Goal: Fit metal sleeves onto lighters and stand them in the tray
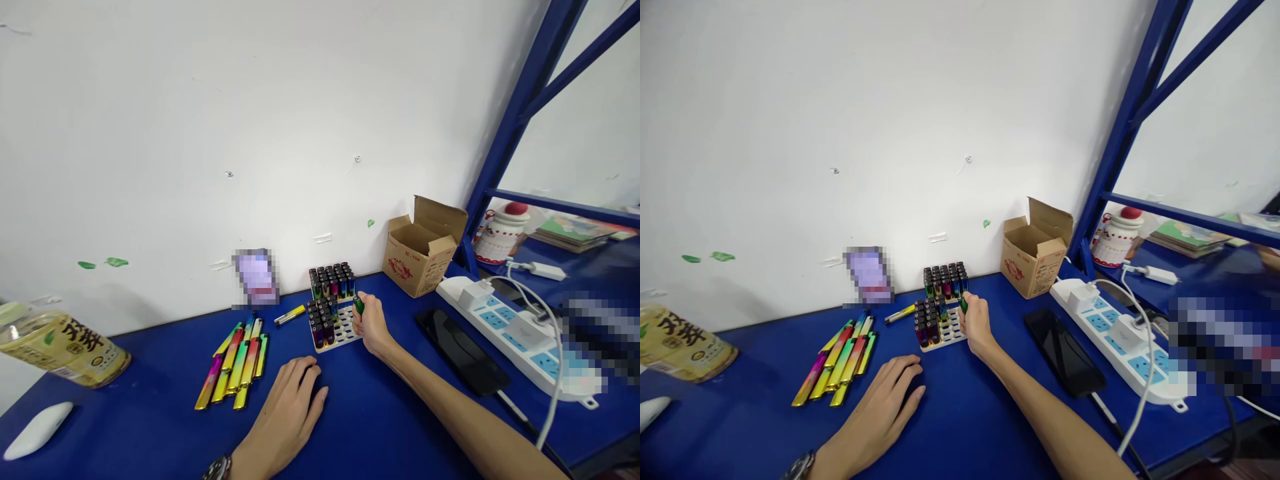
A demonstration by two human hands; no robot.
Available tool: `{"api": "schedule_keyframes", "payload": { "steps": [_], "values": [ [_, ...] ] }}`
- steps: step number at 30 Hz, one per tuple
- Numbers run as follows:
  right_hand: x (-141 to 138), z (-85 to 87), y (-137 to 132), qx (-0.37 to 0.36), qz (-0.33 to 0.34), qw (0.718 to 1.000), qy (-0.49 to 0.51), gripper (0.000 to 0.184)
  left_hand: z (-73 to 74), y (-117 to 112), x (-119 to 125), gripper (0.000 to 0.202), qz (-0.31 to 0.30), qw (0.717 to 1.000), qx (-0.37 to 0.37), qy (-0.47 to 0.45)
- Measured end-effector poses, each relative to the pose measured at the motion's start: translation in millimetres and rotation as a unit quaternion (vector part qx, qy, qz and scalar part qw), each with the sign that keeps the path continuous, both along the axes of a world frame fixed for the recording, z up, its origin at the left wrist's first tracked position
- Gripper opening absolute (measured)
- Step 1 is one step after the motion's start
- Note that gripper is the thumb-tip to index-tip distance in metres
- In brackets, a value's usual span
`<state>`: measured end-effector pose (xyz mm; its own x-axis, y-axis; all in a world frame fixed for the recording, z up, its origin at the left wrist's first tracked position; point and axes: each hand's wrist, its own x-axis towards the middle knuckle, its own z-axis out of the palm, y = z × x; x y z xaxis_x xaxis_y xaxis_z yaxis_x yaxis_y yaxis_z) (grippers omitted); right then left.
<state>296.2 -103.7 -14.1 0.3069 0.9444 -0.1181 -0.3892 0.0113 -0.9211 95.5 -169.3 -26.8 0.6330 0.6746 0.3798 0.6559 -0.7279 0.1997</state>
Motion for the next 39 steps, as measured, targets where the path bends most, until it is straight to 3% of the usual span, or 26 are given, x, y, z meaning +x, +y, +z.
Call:
{"api": "schedule_keyframes", "payload": {
  "steps": [9,14,18,21,25,27,29,34,39],
  "values": [
    [1,1.0,-1,0.003,0.009,1.0,-0.008,0.033,3.3,0,1,0.023,-0.002,1.0,-0.004,0.007],
    [1,-4.0,1,0.006,0.014,0.999,-0.03,0.045,3.5,-1,0,0.021,-0.008,1.0,0.005,0.009],
    [4,-9.5,0,0.077,0.039,0.99,-0.108,0.046,0.7,0,1,0.02,-0.003,0.999,0.034,0.01],
    [9,-10.1,-1,0.167,0.023,0.95,-0.264,0.036,-2.2,6,-2,0.02,0.062,0.992,0.111,0.001],
    [17,-7.3,-3,0.246,-0.025,0.855,-0.456,0.03,-4.9,19,-14,0.027,0.204,0.953,0.222,0.042],
    [18,-7.8,-2,0.274,-0.032,0.839,-0.47,0.028,-7.0,24,-20,0.03,0.245,0.936,0.24,0.076],
    [18,-10.8,-1,0.288,-0.031,0.842,-0.455,0.026,-10.5,26,-24,0.031,0.259,0.93,0.245,0.092],
    [16,-23.1,2,0.28,-0.048,0.862,-0.419,0.02,-21.5,25,-21,0.031,0.203,0.95,0.23,0.056],
    [17,-27.1,2,0.285,-0.058,0.818,-0.496,0.017,-21.5,17,-15,0.035,0.059,0.987,0.145,0.019]
  ]
}}
